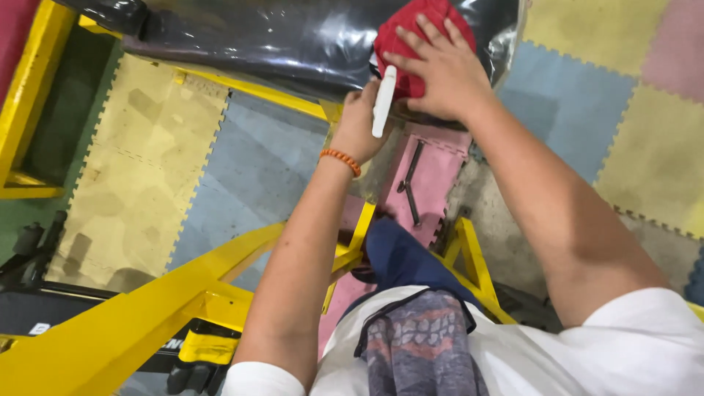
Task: Wiping down and cleaning various parts of gym machinery using a spray bottle and cloth.
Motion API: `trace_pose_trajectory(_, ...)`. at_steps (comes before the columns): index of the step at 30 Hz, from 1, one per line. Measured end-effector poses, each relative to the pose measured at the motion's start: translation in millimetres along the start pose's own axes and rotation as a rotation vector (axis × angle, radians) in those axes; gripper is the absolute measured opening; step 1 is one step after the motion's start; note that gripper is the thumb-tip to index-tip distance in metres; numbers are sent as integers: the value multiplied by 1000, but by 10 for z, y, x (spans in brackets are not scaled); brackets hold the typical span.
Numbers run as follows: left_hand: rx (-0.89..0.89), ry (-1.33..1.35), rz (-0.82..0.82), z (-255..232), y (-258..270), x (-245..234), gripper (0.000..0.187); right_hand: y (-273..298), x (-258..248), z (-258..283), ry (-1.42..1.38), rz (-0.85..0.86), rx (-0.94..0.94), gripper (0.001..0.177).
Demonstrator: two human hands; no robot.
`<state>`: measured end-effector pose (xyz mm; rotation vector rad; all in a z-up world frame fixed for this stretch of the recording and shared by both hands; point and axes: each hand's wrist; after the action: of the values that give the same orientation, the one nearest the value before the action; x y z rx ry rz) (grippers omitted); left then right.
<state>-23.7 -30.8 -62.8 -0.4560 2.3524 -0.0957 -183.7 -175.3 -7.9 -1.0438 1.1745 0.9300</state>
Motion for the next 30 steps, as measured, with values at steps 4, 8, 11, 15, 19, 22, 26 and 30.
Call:
trace_pose_trajectory(4, -134, -16, 20, -85, -10, 14, 62, -9, -38, 18, -28, 0, 21, 93)
trace_pose_trajectory(8, -196, -17, 83, -197, -65, -51, 62, -8, -49, 9, -25, -33, 13, 90)
trace_pose_trajectory(11, -256, -62, 111, -209, -103, -44, 64, -31, -37, -26, 6, 1, -1, 92)
trace_pose_trajectory(15, -297, -49, 133, -327, -110, -146, 56, -90, -60, 17, 1, 68, 29, 83)
trace_pose_trajectory(19, -516, -177, 340, -396, -222, -186, 64, -102, -78, 12, 82, 156, 54, 75)
trace_pose_trajectory(22, -477, -66, 257, -544, -201, -319, 54, -176, -238, 57, 165, 257, 7, 78)
trace_pose_trajectory(26, -554, -16, 213, -515, -200, -326, 60, -370, -222, -36, 12, 239, -92, 72)
trace_pose_trajectory(30, -696, -55, 213, -645, -355, -360, 58, -643, -107, -228, -71, 308, -227, 68)
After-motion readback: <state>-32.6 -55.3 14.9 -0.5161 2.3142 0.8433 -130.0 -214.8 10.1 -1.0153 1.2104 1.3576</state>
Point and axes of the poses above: each hand's wrist, its own y-axis away from the middle knuckle, its own x-axis out of the palm, z = x × y, and after that the axes turned 9 degrees about -x, right-handed
